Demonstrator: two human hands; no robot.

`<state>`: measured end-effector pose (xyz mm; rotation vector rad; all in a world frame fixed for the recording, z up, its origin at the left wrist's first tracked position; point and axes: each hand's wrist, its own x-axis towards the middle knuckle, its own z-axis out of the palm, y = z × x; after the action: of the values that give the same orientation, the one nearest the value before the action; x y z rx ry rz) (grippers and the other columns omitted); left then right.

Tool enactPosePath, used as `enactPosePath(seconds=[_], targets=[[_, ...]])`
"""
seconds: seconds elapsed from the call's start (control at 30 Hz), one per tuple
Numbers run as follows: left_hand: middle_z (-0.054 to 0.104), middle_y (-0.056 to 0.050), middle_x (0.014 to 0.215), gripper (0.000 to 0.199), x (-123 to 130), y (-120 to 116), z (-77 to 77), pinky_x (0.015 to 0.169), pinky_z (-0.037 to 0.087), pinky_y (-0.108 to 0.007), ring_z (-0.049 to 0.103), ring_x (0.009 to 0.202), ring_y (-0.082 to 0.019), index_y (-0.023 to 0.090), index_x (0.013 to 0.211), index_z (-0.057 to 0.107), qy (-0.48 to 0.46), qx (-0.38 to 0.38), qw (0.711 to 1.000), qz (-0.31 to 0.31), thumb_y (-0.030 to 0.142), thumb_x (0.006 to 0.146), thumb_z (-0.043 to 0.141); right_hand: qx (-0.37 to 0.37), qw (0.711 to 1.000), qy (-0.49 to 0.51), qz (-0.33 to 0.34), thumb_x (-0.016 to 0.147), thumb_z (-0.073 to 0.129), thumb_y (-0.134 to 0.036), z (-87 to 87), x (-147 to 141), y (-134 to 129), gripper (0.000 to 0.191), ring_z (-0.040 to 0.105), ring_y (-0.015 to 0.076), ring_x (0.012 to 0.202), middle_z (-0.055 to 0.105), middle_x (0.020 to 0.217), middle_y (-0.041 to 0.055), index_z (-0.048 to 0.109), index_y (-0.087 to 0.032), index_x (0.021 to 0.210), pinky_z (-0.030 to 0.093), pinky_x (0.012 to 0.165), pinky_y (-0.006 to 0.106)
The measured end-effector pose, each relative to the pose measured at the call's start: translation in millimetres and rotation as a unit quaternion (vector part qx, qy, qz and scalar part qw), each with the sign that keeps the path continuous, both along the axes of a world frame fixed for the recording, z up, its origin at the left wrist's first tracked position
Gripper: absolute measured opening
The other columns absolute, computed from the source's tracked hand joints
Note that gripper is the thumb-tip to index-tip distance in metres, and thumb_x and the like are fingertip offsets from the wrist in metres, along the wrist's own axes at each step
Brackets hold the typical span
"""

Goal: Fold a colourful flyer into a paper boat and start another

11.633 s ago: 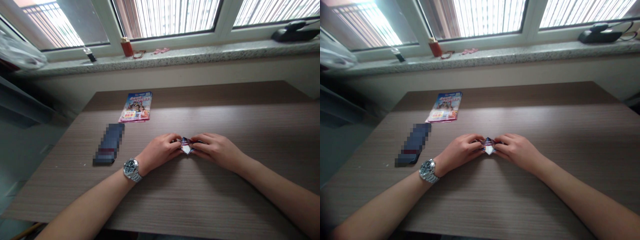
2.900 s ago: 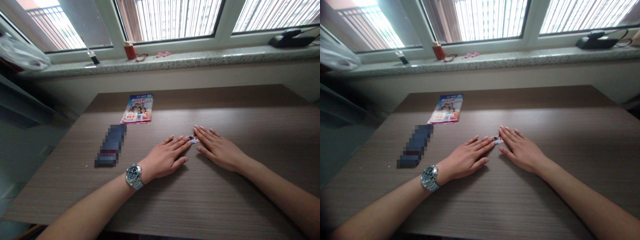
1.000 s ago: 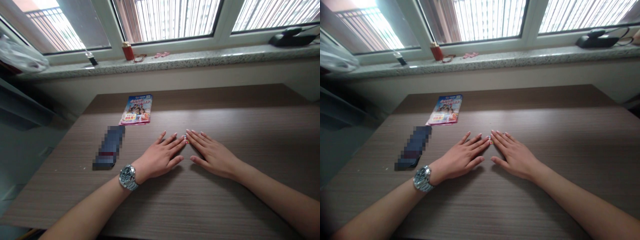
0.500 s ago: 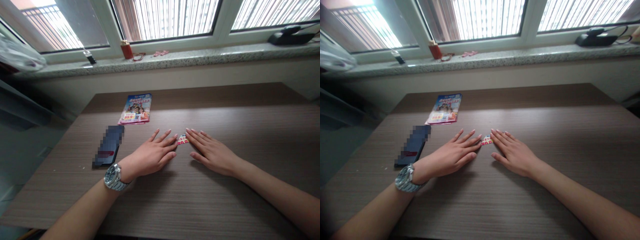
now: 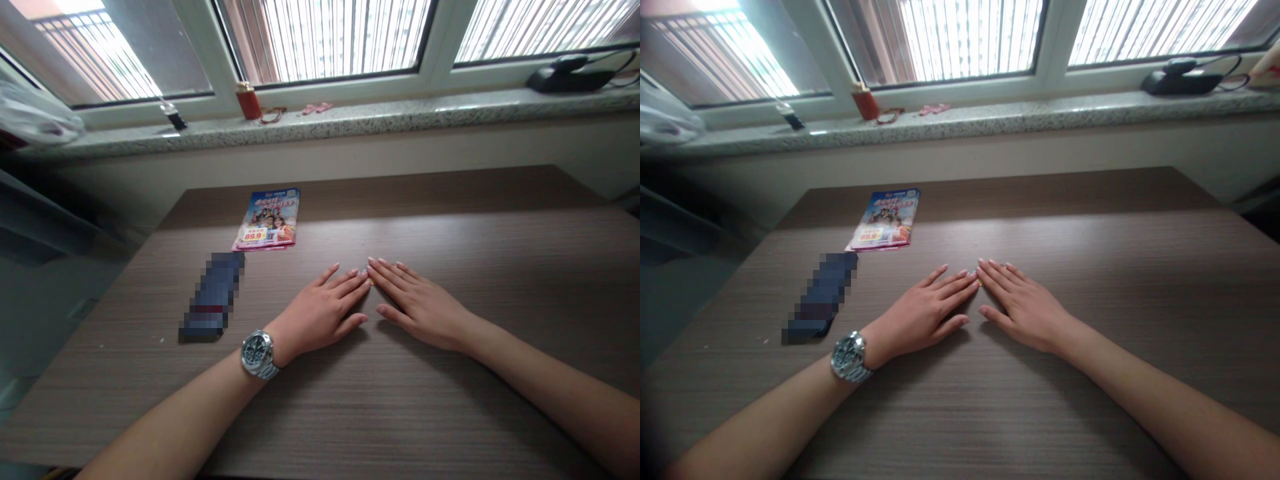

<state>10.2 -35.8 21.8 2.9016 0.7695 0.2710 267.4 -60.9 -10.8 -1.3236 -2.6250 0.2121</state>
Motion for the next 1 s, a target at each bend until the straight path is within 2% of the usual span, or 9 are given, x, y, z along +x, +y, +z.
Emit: enactPosePath(seconds=[0.17, 0.43, 0.53, 0.67, 0.8, 1.0], targets=[[0.037, -0.004, 0.161, 0.056, -1, -1, -0.9, 0.13, 0.009, -0.044, 0.031, 0.152, -0.02, 0.023, 0.155, 0.037, 0.01, -0.014, 1.0, 0.022, 0.049, 0.106, 0.037, -0.028, 1.0, 0.001, -0.004, 0.106, 0.03, -0.052, 1.9, 3, 2, 0.065, 0.021, 0.0228, 0.154, 0.02, 0.167, 0.0072, 0.016, -0.022, 0.162, 0.024, 0.125, 0.047], [0.043, -0.003, 0.158, 0.053, -1, 0, 2.9, 0.129, 0.011, -0.047, 0.036, 0.149, -0.022, 0.026, 0.155, 0.039, 0.006, -0.021, 0.999, 0.026, 0.047, 0.106, 0.04, -0.041, 0.999, -0.008, -0.031, 0.107, 0.025, -0.049, 3.1, 23, 4, 0.064, 0.02, 0.0211, 0.154, 0.02, 0.167, 0.0073, 0.021, -0.017, 0.162, 0.023, 0.126, 0.046], [0.047, -0.003, 0.156, 0.051, 1, 1, 2.8, 0.129, 0.011, -0.047, 0.04, 0.147, -0.022, 0.025, 0.152, 0.042, -0.004, -0.017, 1.0, 0.025, 0.046, 0.105, 0.041, -0.036, 0.999, -0.005, -0.029, 0.106, 0.026, -0.049, 5.4, 22, 4, 0.064, 0.024, 0.0219, 0.153, 0.024, 0.166, 0.0088, 0.026, -0.015, 0.16, 0.025, 0.125, 0.046], [0.054, -0.004, 0.15, 0.047, 3, 4, 1.7, 0.129, 0.01, -0.053, 0.045, 0.143, -0.023, 0.026, 0.148, 0.048, -0.031, -0.006, 0.999, 0.026, 0.043, 0.105, 0.045, -0.009, 1.0, 0.013, -0.023, 0.106, 0.033, -0.046, 8.1, 20, 7, 0.059, 0.034, 0.0249, 0.15, 0.035, 0.163, 0.0107, 0.036, -0.016, 0.157, 0.031, 0.122, 0.049], [0.059, -0.004, 0.145, 0.042, 3, 6, 1.2, 0.127, 0.018, -0.054, 0.049, 0.139, -0.024, 0.024, 0.142, 0.054, -0.047, -0.004, 0.999, 0.023, 0.041, 0.104, 0.048, 0.032, 0.999, 0.035, -0.005, 0.104, 0.042, -0.036, 7.8, 21, 11, 0.049, 0.044, 0.0287, 0.144, 0.043, 0.159, 0.0118, 0.048, -0.02, 0.15, 0.04, 0.116, 0.052], [0.065, -0.006, 0.135, 0.035, 6, 7, 1.3, 0.121, 0.034, -0.047, 0.057, 0.128, -0.023, 0.022, 0.135, 0.059, -0.069, 0.005, 0.998, 0.015, 0.035, 0.103, 0.05, 0.058, 0.996, 0.075, 0.004, 0.102, 0.047, -0.028, 8.5, 19, 13, 0.04, 0.052, 0.0303, 0.135, 0.057, 0.148, 0.0117, 0.059, -0.025, 0.141, 0.046, 0.109, 0.052]])
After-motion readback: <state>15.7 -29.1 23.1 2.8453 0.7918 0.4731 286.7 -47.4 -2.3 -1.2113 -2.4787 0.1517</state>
